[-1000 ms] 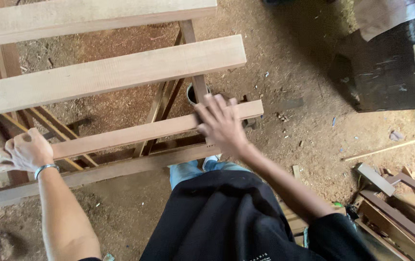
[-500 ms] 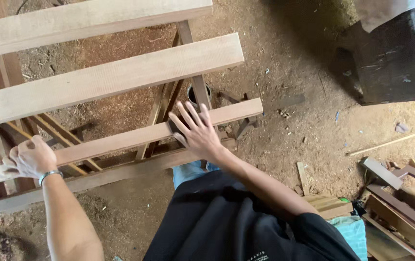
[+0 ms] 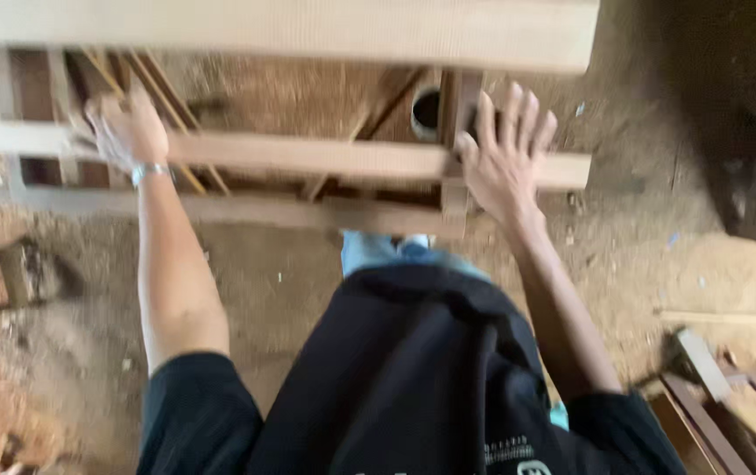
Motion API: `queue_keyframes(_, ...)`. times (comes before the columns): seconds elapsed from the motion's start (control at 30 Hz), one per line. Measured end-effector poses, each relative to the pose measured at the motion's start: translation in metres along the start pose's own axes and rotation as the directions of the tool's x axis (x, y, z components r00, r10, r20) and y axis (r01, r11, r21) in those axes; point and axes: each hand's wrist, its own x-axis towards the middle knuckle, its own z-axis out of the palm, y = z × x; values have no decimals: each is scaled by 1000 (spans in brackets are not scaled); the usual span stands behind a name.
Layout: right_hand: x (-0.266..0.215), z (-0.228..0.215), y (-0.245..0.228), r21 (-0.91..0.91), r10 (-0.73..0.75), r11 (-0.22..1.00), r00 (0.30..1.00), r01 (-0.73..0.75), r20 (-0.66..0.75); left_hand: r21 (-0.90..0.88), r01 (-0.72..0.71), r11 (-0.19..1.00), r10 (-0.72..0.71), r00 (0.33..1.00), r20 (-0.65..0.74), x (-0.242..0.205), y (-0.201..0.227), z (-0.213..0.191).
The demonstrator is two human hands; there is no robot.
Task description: The person sands several wooden planks by hand using a piece of sandpaper, moving their hands back and forth along the surfaces and edges of the wood.
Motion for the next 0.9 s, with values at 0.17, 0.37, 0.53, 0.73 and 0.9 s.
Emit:
queue_keyframes(0.17,-23,-3,-29,-70,-141,987,987,147,74,109,40,993,-63,975,213,-1,13,-18)
queue_keyframes(0.37,-35,-53,33,-156,74,986,992,-58,103,81,34,996,-47,984,170,2,11,-14)
queue_keyframes(0.53,3,-21,37,-106,124,987,992,-123,11,57,40,998,-49,984,170,2,12,-15)
queue_keyframes(0.73,-8,21,-36,-253,-202,956,960,150,-194,122,92,988,-119,963,241,-2,17,-20)
queue_keyframes(0.9,-26,-37,-27,-159,188,976,937,-146,293,78,-88,993,80,993,92,6,-2,-5)
